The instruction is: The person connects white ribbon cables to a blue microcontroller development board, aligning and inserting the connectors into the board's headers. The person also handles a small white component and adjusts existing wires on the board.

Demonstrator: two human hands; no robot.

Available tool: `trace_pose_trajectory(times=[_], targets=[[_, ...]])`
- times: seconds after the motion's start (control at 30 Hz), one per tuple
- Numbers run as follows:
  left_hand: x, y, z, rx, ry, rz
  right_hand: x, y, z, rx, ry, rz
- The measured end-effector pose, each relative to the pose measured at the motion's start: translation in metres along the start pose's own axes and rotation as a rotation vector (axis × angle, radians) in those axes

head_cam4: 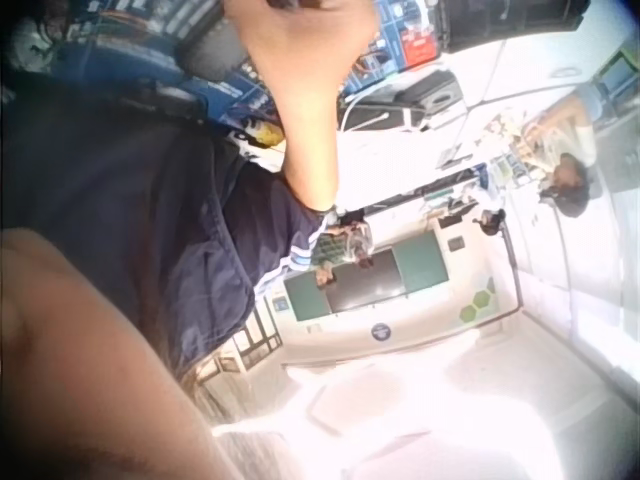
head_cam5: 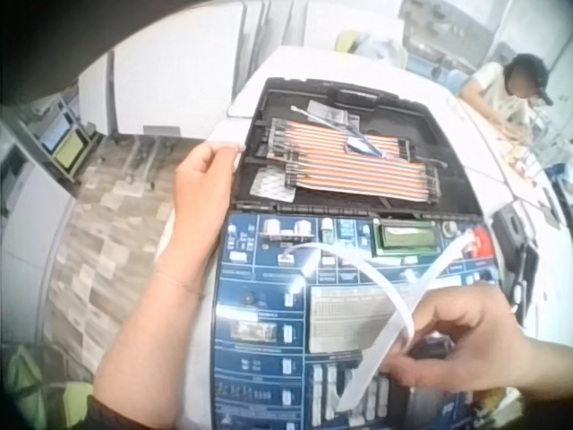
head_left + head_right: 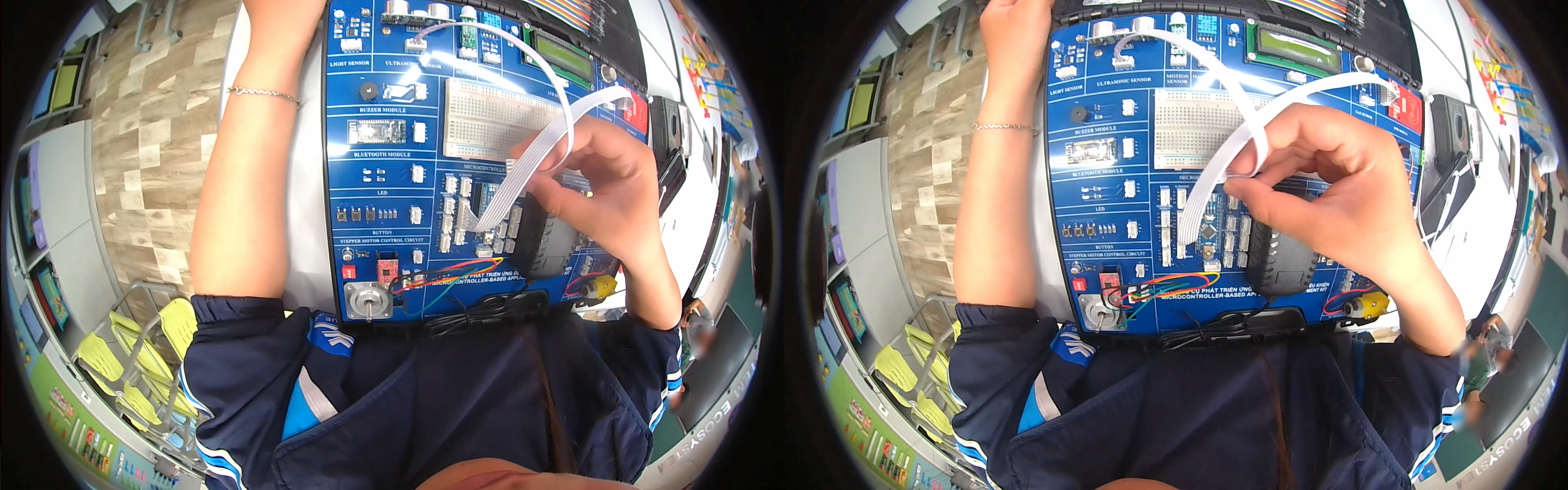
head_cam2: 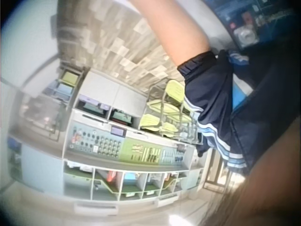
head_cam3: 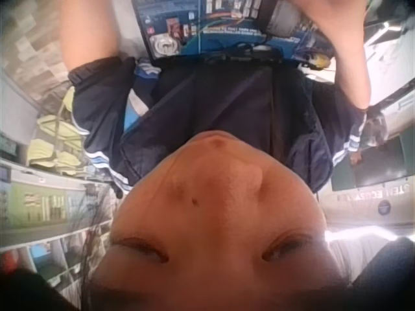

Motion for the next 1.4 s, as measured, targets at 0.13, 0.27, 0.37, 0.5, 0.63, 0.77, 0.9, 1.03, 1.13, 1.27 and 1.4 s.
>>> trace_pose_trajectory(times=[0.13,0.27,0.37,0.5,0.63,0.77,0.9,1.03,1.13,1.27,1.4], targets=[[-0.004,0.01,-0.002,0.01,0.019,-0.001,0.003,-0.006,0.011,-0.084,-0.075,-0.013],[-0.005,0.007,-0.001,0.029,0.031,0.003,0.006,-0.009,0.016,-0.265,-0.071,-0.052],[-0.002,0.009,0.001,0.042,0.044,-0.048,0.006,-0.011,0.014,-0.345,-0.096,0.008],[-0.001,0.001,0.002,-0.033,0.027,-0.035,0.004,-0.018,0.013,-0.424,-0.146,0.104],[-0.001,0.003,0.004,0.02,0.047,-0.018,0.005,-0.019,0.019,-0.392,-0.107,0.061],[-0.001,0.003,0.002,0.016,0.056,-0.001,0.003,-0.024,0.022,-0.371,-0.089,0.135],[0.0,0.003,0.004,0.002,0.056,-0.016,0.004,-0.025,0.023,-0.336,-0.108,0.149],[-0.001,0.005,0.008,-0.026,0.058,-0.057,0.005,-0.026,0.023,-0.287,-0.107,0.141],[-0.001,0.001,0.006,-0.044,0.05,-0.025,0.003,-0.023,0.02,-0.273,-0.107,0.108],[-0.001,0.005,0.007,-0.004,0.047,-0.063,0.002,-0.024,0.018,-0.335,-0.122,0.081],[-0.004,0.009,0.002,0.025,0.025,-0.021,-0.003,-0.019,0.022,-0.324,-0.03,0.058]])
Point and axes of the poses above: each hand's wrist, its own x-axis towards the middle knuckle, its own z-axis out of the palm, y = z × x, the point moved 1 cm from there along x, towards the middle knuckle, and after that the axes turned 2 degrees about z, right-handed, at the moved point
